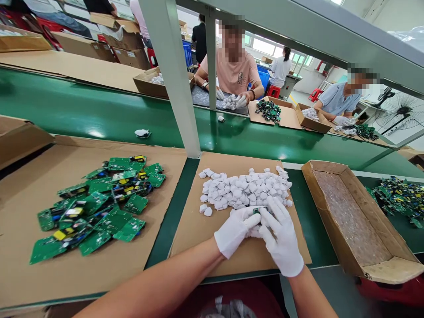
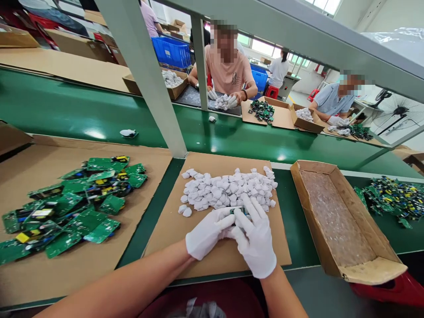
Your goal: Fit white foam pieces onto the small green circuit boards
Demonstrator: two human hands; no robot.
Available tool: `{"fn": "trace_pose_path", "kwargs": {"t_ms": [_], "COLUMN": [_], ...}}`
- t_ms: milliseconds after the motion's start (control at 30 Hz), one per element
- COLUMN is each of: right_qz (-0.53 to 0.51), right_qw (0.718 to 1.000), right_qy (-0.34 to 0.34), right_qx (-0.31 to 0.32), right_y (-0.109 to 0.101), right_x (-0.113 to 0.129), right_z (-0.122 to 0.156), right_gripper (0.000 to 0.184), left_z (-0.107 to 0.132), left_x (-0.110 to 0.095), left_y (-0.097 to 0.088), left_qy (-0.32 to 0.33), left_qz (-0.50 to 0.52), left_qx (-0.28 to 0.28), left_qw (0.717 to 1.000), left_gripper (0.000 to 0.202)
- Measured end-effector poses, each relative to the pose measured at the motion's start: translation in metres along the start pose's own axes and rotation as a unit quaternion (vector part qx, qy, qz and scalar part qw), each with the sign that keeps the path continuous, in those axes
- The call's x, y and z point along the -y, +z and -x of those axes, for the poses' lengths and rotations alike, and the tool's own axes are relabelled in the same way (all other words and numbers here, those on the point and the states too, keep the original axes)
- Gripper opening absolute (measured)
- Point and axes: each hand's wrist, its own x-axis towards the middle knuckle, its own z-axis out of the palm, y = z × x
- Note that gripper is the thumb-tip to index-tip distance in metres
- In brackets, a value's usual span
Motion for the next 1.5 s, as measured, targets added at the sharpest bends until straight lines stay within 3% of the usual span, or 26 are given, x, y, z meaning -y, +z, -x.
{"fn": "trace_pose_path", "kwargs": {"t_ms": [67, 133, 300, 433, 667, 800, 967, 1033, 1167, 1267, 1367, 1500], "right_qz": [-0.064, -0.081, -0.007, 0.046, 0.009, -0.077, -0.284, -0.283, -0.234, -0.198, -0.145, -0.2], "right_qw": [0.996, 0.994, 0.999, 0.997, 0.998, 0.996, 0.939, 0.928, 0.922, 0.932, 0.947, 0.926], "right_qy": [0.044, 0.064, 0.009, -0.025, -0.018, 0.049, 0.193, 0.237, 0.283, 0.281, 0.268, 0.295], "right_qx": [0.03, 0.021, -0.042, -0.05, -0.066, -0.002, 0.027, 0.053, 0.121, 0.115, 0.102, 0.125], "right_y": [-0.003, -0.005, -0.002, 0.002, 0.007, -0.003, -0.01, -0.009, -0.008, -0.008, -0.007, -0.01], "right_x": [0.002, 0.001, -0.007, -0.006, -0.005, -0.005, -0.002, 0.001, 0.01, 0.015, 0.014, 0.004], "right_z": [-0.002, -0.003, -0.004, -0.006, -0.011, -0.009, -0.003, -0.006, -0.017, -0.022, -0.02, -0.015], "right_gripper": [0.053, 0.05, 0.023, 0.018, 0.017, 0.018, 0.062, 0.064, 0.044, 0.035, 0.038, 0.044], "left_z": [-0.001, -0.001, 0.002, 0.001, 0.003, 0.004, 0.003, 0.003, 0.004, 0.004, 0.004, 0.003], "left_x": [0.0, 0.001, 0.004, 0.005, 0.004, -0.001, -0.004, -0.003, -0.002, -0.002, -0.002, -0.002], "left_y": [-0.004, -0.005, 0.001, 0.004, 0.005, 0.005, 0.003, 0.003, 0.002, 0.002, 0.001, 0.0], "left_qy": [-0.008, -0.011, 0.011, 0.051, 0.038, 0.04, 0.02, 0.022, 0.033, 0.04, 0.049, 0.003], "left_qz": [0.018, 0.015, -0.029, -0.082, -0.132, -0.123, -0.149, -0.158, -0.145, -0.1, -0.098, -0.063], "left_qx": [0.004, -0.004, -0.046, -0.053, -0.097, -0.045, -0.042, -0.045, -0.024, 0.003, 0.001, 0.042], "left_qw": [1.0, 1.0, 0.998, 0.994, 0.986, 0.991, 0.988, 0.986, 0.989, 0.994, 0.994, 0.997], "left_gripper": [0.025, 0.025, 0.033, 0.036, 0.03, 0.024, 0.019, 0.02, 0.026, 0.037, 0.036, 0.031]}}
